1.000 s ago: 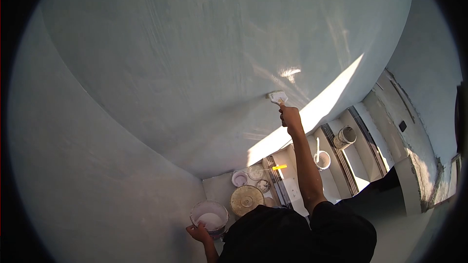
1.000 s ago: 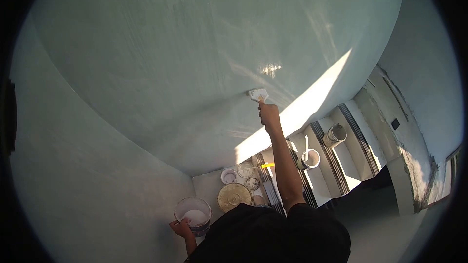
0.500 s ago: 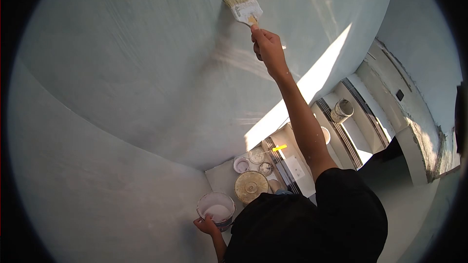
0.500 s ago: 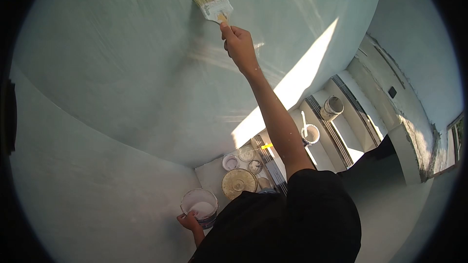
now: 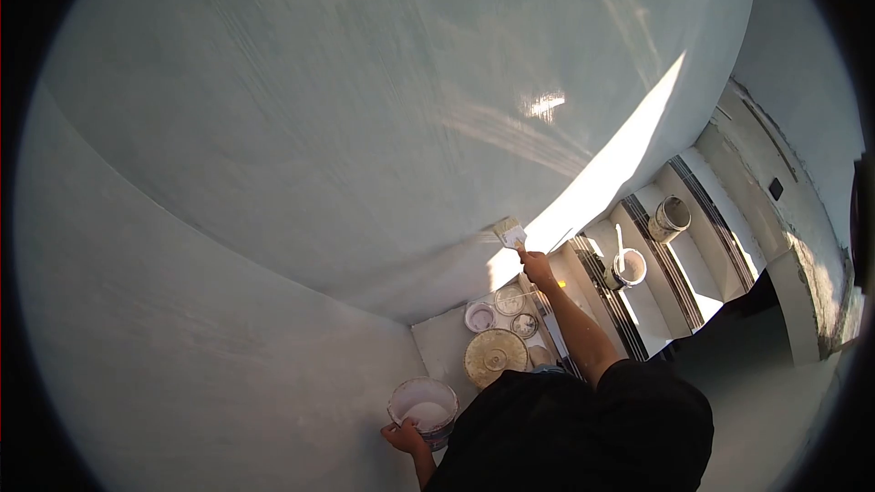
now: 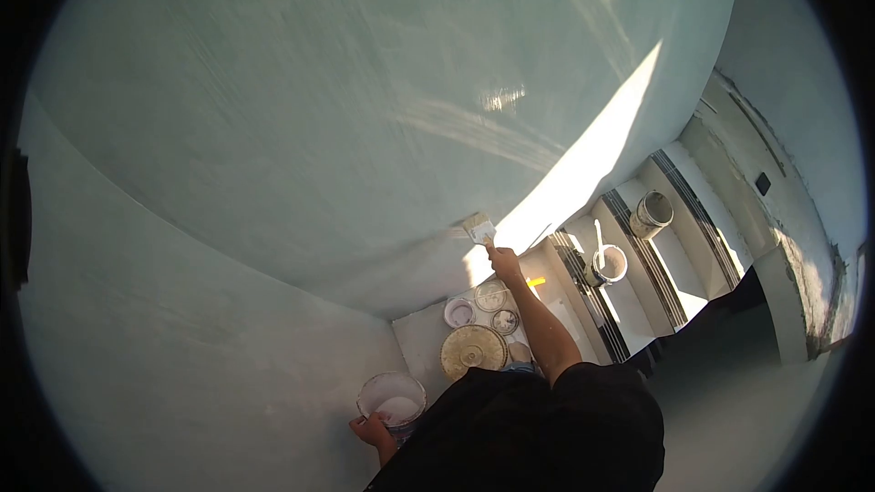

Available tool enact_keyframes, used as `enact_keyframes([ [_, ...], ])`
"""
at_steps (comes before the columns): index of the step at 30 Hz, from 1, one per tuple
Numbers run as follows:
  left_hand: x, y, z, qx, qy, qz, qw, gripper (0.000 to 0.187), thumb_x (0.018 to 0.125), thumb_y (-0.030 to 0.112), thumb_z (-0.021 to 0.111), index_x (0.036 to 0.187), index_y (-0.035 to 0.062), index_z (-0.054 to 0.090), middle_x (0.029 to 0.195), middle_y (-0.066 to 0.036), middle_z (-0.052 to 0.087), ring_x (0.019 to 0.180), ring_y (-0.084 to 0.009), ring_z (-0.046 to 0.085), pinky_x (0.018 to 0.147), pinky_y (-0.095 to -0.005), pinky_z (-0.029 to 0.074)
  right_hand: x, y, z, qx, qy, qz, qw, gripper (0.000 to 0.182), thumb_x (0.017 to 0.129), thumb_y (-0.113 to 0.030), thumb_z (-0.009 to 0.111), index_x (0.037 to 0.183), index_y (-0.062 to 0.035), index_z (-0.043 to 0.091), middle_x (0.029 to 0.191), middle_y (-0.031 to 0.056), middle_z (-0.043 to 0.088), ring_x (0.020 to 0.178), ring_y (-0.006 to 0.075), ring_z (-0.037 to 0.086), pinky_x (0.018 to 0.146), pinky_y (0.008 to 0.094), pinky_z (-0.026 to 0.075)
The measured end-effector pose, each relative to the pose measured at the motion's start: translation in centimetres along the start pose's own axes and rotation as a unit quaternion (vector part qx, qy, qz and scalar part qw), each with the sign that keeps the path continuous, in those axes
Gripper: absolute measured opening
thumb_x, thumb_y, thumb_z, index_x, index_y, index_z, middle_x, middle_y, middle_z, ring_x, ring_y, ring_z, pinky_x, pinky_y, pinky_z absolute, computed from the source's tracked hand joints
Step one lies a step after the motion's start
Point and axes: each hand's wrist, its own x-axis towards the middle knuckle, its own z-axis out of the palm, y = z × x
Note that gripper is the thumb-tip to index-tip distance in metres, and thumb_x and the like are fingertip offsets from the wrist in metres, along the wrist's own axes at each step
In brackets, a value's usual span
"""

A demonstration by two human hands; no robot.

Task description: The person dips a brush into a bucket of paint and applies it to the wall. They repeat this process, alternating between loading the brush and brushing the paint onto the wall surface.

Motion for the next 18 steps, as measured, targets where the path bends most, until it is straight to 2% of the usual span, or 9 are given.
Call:
enact_keyframes([
  [4, -0.1, 0.0, -0.4, -0.031, 0.006, -0.006, 0.999, 0.04, 0.055, -0.001, 0.066, 0.089, 0.0025, 0.046, 0.088, -0.017, 0.057, 0.078, -0.0351, 0.062, 0.075, -0.0417, 0.051, 0.7, 0.5, 0.4, -0.012, -0.023, 0.06, 0.998, 0.05, 0.095, -0.045, 0.058, 0.079, 0.002, 0.066, 0.055, 0.0025, 0.051, 0.04, 0.0119, 0.041, 0.039, 0.0318, 0.033],
  [6, -0.4, 0.6, -0.7, -0.047, 0.005, -0.022, 0.999, 0.04, 0.055, 0.0, 0.067, 0.089, 0.003, 0.046, 0.088, -0.017, 0.057, 0.078, -0.0365, 0.062, 0.076, -0.0423, 0.05, 1.2, -1.7, 1.3, 0.002, 0.011, 0.021, 1.0, 0.05, 0.095, -0.044, 0.058, 0.079, 0.0022, 0.066, 0.055, 0.0025, 0.052, 0.04, 0.0119, 0.042, 0.039, 0.0321, 0.033],
  [9, 1.0, -1.3, -0.4, -0.011, 0.008, 0.007, 1.0, 0.04, 0.055, 0.001, 0.067, 0.089, 0.0031, 0.046, 0.088, -0.017, 0.058, 0.078, -0.0373, 0.062, 0.076, -0.0432, 0.05, -1.6, -11.0, 2.8, 0.003, 0.055, -0.025, 0.998, 0.043, 0.095, -0.036, 0.058, 0.078, 0.0033, 0.066, 0.054, 0.0023, 0.052, 0.042, 0.0117, 0.044, 0.039, 0.0309, 0.033],
  [15, 1.6, -2.2, 0.4, -0.025, -0.004, -0.004, 1.0, 0.041, 0.055, 0.002, 0.068, 0.09, 0.003, 0.047, 0.088, -0.017, 0.058, 0.08, -0.0371, 0.063, 0.076, -0.0431, 0.05, -7.9, -23.4, 1.9, 0.074, -0.008, -0.089, 0.993, 0.042, 0.097, -0.031, 0.055, 0.09, 0.0089, 0.066, 0.056, 0.0005, 0.049, 0.043, 0.01, 0.039, 0.041, 0.0309, 0.029],
  [17, 2.2, -2.4, 0.9, -0.047, -0.024, -0.018, 0.998, 0.04, 0.056, 0.002, 0.068, 0.09, 0.003, 0.047, 0.089, -0.017, 0.059, 0.08, -0.0371, 0.063, 0.077, -0.0432, 0.05, -10.8, -27.7, 1.3, 0.112, -0.032, -0.119, 0.986, 0.036, 0.099, -0.03, 0.054, 0.091, 0.0047, 0.06, 0.055, -0.0049, 0.036, 0.045, 0.0064, 0.025, 0.042, 0.0278, 0.019],
  [18, 2.3, -2.7, 0.8, -0.055, -0.035, -0.024, 0.998, 0.04, 0.057, 0.002, 0.068, 0.09, 0.003, 0.047, 0.089, -0.018, 0.059, 0.08, -0.037, 0.063, 0.077, -0.0433, 0.05, -12.4, -30.0, 0.9, 0.122, -0.034, -0.151, 0.98, 0.035, 0.099, -0.031, 0.054, 0.089, 0.0023, 0.059, 0.055, -0.0061, 0.036, 0.045, 0.0053, 0.024, 0.042, 0.0273, 0.019],
])
